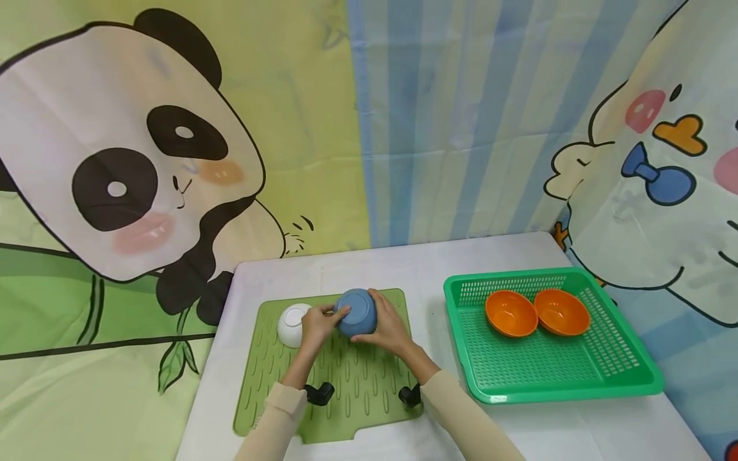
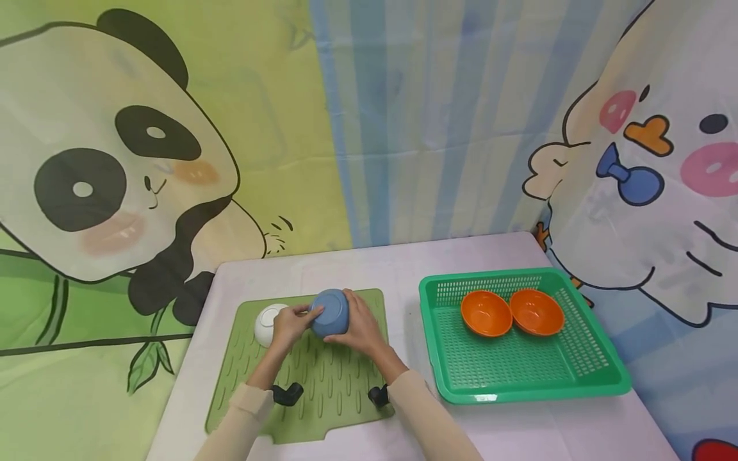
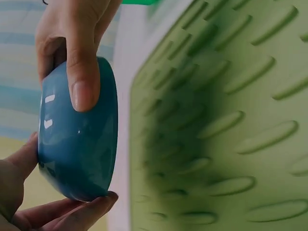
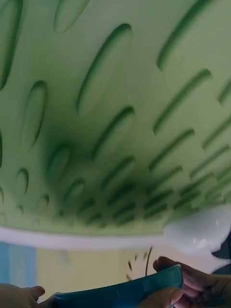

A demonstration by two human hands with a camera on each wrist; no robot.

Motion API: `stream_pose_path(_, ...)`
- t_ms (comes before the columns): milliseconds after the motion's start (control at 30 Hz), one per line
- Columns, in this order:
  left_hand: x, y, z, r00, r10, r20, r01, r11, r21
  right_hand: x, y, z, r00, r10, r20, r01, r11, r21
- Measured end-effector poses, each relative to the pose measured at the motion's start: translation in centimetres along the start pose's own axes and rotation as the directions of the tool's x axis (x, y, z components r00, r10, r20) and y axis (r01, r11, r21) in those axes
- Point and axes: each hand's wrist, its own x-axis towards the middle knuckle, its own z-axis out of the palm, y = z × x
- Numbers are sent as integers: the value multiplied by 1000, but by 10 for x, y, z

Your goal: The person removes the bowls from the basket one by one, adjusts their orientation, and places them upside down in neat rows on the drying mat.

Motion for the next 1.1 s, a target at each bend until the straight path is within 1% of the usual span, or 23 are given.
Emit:
stream_pose_path(67, 3, -8, 5, 1000, -6, -22, 6, 1000, 13, 2, 5, 7, 1000, 12, 23, -12, 1000, 1)
stream_pose_path(200, 6, -21, 14, 999, -24, -37, 25, 999, 27, 2, 16, 19, 998, 30, 48, -30, 1000, 2)
stream_pose_path(433, 10, -33, 29, 997, -39, -61, 42, 998, 52, -3, 30, 31, 994, 82, 73, -82, 997, -12)
stream_pose_path(567, 13, -36, 33, 997, -33, -67, 37, 997, 66, -4, 35, 35, 993, 92, 71, -91, 996, -20)
stream_pose_path(767, 15, -39, 36, 997, -13, -75, 21, 995, 97, -3, 38, 38, 991, 107, 78, -106, 994, -21)
stream_pose_path(933, 16, -38, 36, 998, 10, -70, 0, 990, 139, -2, 38, 39, 988, 122, 90, -121, 993, -13)
stream_pose_path(1100, 18, -36, 35, 997, 14, -75, 0, 983, 184, 0, 38, 39, 985, 135, 109, -136, 991, -1)
